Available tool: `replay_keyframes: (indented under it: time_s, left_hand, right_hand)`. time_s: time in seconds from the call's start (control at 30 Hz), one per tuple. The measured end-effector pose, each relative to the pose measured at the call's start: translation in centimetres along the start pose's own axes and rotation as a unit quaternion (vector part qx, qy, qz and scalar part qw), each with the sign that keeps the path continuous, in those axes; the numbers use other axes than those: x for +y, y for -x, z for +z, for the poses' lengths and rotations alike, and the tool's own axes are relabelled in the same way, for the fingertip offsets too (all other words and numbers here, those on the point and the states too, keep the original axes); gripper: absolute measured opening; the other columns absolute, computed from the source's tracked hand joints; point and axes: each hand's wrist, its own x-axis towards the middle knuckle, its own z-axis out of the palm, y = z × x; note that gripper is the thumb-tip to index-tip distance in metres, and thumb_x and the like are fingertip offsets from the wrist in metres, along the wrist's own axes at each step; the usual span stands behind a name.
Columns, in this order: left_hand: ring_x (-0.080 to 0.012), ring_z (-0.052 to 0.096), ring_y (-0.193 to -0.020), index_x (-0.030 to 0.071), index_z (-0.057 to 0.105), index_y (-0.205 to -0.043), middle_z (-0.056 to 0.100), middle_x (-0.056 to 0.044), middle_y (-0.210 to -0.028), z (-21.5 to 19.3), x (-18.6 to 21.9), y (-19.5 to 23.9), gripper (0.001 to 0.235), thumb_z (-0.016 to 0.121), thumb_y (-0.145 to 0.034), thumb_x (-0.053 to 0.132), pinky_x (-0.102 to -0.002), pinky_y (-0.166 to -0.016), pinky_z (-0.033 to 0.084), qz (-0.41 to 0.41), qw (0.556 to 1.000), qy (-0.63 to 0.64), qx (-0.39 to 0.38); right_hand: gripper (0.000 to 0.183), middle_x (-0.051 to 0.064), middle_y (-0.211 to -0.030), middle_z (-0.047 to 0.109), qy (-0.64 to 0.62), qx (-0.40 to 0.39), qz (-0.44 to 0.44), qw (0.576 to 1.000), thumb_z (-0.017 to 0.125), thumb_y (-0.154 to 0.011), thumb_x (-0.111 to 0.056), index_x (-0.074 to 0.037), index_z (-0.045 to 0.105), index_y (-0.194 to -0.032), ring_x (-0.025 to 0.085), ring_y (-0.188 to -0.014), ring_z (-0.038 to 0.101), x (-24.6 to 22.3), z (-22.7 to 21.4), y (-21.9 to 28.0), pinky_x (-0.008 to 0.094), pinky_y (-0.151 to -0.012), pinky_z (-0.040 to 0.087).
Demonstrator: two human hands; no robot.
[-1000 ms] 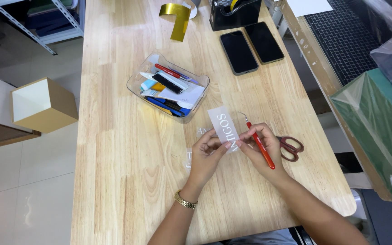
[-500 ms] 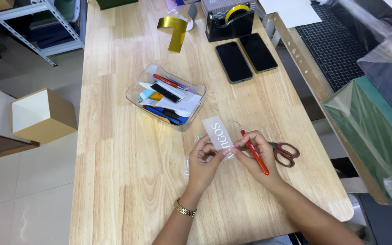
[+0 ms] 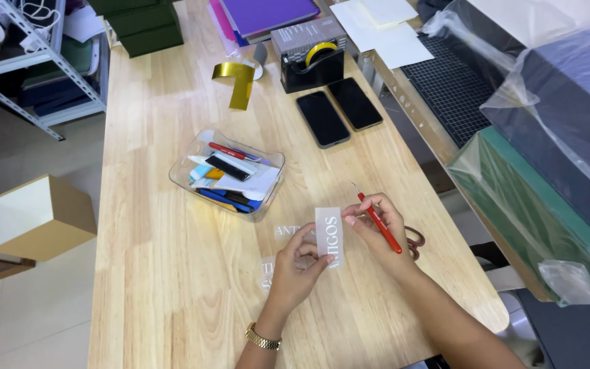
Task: Weeding vinyl stickers by removing excess material from around the letters using a weeding tool and cutting them with scissors.
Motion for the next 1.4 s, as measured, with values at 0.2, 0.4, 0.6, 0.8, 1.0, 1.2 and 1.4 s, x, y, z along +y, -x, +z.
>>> replay_keyframes:
  time_s: [0.2,0.4,0.6,0.8,1.0,1.2,1.4]
  left_hand:
    - [-0.0094,0.064,-0.073,0.014,0.053,-0.145,0.071,0.001,-0.073,-0.4,1.6,0.3,0.066,0.079,-0.084,0.008,-0.023,-0.073,0.051,0.03,0.996,-0.065,-0.055]
    - [-0.0131,0.057,-0.068,0.017,0.048,-0.151,0.062,0.002,-0.071,-0.7,3.4,0.6,0.069,0.076,-0.088,0.007,-0.026,-0.071,0.049,0.027,0.984,-0.134,-0.115]
    - [-0.0144,0.066,-0.114,0.031,0.045,-0.151,0.077,0.003,-0.116,-1.5,2.9,0.3,0.087,0.08,-0.076,0.054,-0.032,-0.087,0.058,0.025,0.966,-0.249,-0.065]
    - [-0.019,0.072,-0.105,0.015,0.064,-0.135,0.08,-0.002,-0.111,-3.2,3.1,-0.5,0.046,0.054,-0.098,0.04,-0.031,-0.093,0.051,0.041,0.979,-0.183,0.077]
    - [-0.0297,0.067,-0.119,0.007,0.073,-0.122,0.076,-0.01,-0.114,-4.1,0.9,-1.2,0.028,0.063,-0.097,0.011,-0.04,-0.104,0.053,0.026,0.95,-0.288,0.12]
    - [-0.0312,0.064,-0.124,0.005,0.074,-0.118,0.074,-0.016,-0.119,-2.6,2.6,-0.6,0.025,0.065,-0.096,0.013,-0.046,-0.108,0.05,0.032,0.928,-0.365,0.073]
    - [-0.0256,0.061,-0.124,0.005,0.073,-0.117,0.072,-0.007,-0.125,-2.8,-4.0,-1.4,0.034,0.068,-0.09,0.025,-0.044,-0.102,0.044,0.234,0.848,-0.466,0.096]
  right_hand:
    - [0.021,0.008,-0.094,0.077,0.089,-0.048,0.015,0.995,0.077,-0.086,-0.002,-0.013,0.061,-0.094,0.017,-0.091,0.076,-0.9,-1.6,-1.1,0.029,-0.082,0.06]
    - [0.014,0.002,-0.087,0.068,0.113,-0.132,0.012,0.985,0.076,-0.089,-0.008,-0.013,0.064,-0.092,0.013,-0.08,0.066,-1.1,-1.8,-1.1,0.024,-0.071,0.055]
    - [0.013,0.004,-0.086,0.067,0.123,-0.096,0.017,0.988,0.074,-0.09,-0.005,-0.011,0.064,-0.091,0.013,-0.078,0.064,-2.0,-2.4,-1.4,0.024,-0.071,0.052]
    - [0.02,0.004,-0.085,0.059,-0.003,0.037,0.13,0.991,0.072,-0.089,0.003,-0.011,0.059,-0.084,0.014,-0.07,0.056,0.8,-2.9,-2.9,0.024,-0.064,0.05]
    - [0.018,0.005,-0.086,0.061,0.067,0.089,0.094,0.989,0.07,-0.093,-0.001,-0.008,0.056,-0.102,0.01,-0.077,0.062,3.4,-1.5,-2.8,0.021,-0.073,0.057]
    - [0.016,0.006,-0.091,0.058,0.089,0.086,0.012,0.992,0.065,-0.096,0.003,-0.007,0.054,-0.1,0.013,-0.087,0.058,8.6,-3.5,-3.5,0.024,-0.073,0.053]
    - [0.016,0.006,-0.091,0.065,-0.066,0.162,0.14,0.975,0.07,-0.092,-0.002,-0.012,0.06,-0.085,0.015,-0.08,0.06,4.1,-3.2,-4.0,0.032,-0.074,0.057]
